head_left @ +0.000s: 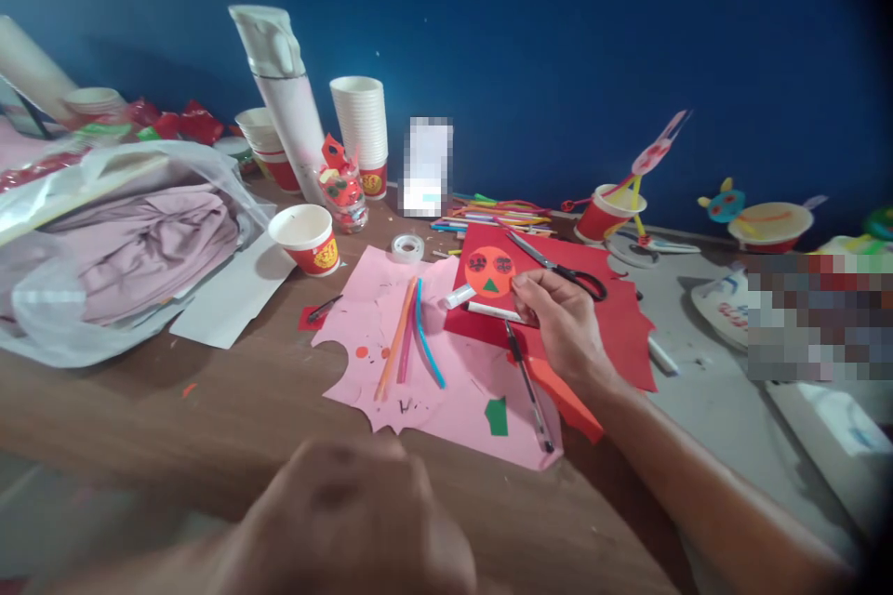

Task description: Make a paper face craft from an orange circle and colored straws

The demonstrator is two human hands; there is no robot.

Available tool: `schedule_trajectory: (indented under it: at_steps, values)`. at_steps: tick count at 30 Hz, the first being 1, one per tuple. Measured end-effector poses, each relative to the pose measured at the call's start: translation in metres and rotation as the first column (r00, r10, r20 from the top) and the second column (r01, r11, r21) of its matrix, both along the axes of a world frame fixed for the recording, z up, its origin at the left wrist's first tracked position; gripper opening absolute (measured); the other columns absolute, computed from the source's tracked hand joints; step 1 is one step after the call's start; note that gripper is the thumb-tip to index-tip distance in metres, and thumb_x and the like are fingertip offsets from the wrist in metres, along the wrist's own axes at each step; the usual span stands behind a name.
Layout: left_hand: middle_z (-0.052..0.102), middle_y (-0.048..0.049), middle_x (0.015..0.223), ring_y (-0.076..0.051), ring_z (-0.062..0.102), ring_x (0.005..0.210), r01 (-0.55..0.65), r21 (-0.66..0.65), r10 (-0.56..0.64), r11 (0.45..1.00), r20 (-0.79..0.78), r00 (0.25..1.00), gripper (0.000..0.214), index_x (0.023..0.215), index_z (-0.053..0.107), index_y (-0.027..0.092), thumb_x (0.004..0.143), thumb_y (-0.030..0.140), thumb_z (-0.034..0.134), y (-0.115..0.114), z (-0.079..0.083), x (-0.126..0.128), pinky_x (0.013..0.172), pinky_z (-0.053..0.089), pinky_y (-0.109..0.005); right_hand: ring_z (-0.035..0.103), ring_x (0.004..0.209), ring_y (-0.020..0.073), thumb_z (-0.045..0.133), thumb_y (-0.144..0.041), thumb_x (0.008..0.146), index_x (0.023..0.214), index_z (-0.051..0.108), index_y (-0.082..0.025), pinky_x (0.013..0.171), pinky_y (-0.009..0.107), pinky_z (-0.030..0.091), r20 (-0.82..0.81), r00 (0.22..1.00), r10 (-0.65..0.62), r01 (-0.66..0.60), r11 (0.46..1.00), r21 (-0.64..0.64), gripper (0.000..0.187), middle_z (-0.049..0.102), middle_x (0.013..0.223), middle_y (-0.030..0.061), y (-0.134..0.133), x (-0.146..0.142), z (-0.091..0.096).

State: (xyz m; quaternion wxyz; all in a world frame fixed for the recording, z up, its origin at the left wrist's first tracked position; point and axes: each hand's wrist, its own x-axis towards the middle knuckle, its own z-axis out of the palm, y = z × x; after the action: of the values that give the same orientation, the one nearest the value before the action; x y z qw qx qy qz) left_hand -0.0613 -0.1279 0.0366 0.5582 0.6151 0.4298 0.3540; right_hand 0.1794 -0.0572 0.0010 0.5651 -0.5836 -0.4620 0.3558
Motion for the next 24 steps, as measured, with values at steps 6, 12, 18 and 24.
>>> schedule_trajectory:
  at_steps: [6,12,18,24]
  values:
    - [0.057,0.0003,0.057,-0.010,0.049,0.050,0.037,-0.263,-0.041,0.964,-0.008,0.999,0.026,0.082,0.063,0.018,0.076,0.043,0.060,0.042,-0.015,-0.001,0.050,0.038,-0.023,0.037,0.049,0.0071,0.058,-0.029,0.077,0.064,0.057,-0.017,0.047,0.020,0.033,-0.059,0.987,0.152,-0.153,0.988,-0.005,0.019,0.045,0.054,-0.0044,-0.026,-0.034,0.008]
    - [0.056,0.0032,0.053,-0.007,0.049,0.049,0.046,-0.370,0.040,0.928,0.219,0.975,0.024,0.088,0.058,0.017,0.076,0.036,0.065,0.046,-0.030,-0.001,0.047,0.036,-0.017,0.044,0.054,0.0082,0.054,-0.030,0.080,0.068,0.058,-0.017,0.052,0.020,0.038,-0.038,0.946,0.321,-0.324,0.942,-0.085,0.019,0.051,0.060,-0.0033,-0.042,-0.058,-0.006]
    - [0.054,0.0044,0.052,-0.008,0.049,0.049,0.014,-0.406,0.019,0.914,0.078,0.997,0.020,0.078,0.058,0.018,0.077,0.037,0.064,0.058,-0.036,-0.014,0.051,0.039,-0.020,0.048,0.054,0.0083,0.052,-0.037,0.083,0.069,0.061,-0.016,0.050,0.019,0.037,0.043,0.884,0.466,-0.457,0.880,-0.131,0.026,0.055,0.059,-0.0023,-0.049,-0.043,-0.010]
    - [0.054,0.0027,0.051,-0.008,0.045,0.046,0.136,-0.297,-0.215,0.945,-0.254,0.943,0.030,0.084,0.061,0.015,0.077,0.045,0.060,0.066,-0.032,-0.006,0.045,0.031,-0.019,0.047,0.051,0.0091,0.055,-0.035,0.080,0.071,0.063,-0.016,0.049,0.020,0.038,0.109,0.988,0.106,-0.102,0.994,-0.035,0.022,0.054,0.057,-0.0020,-0.023,0.026,-0.010]
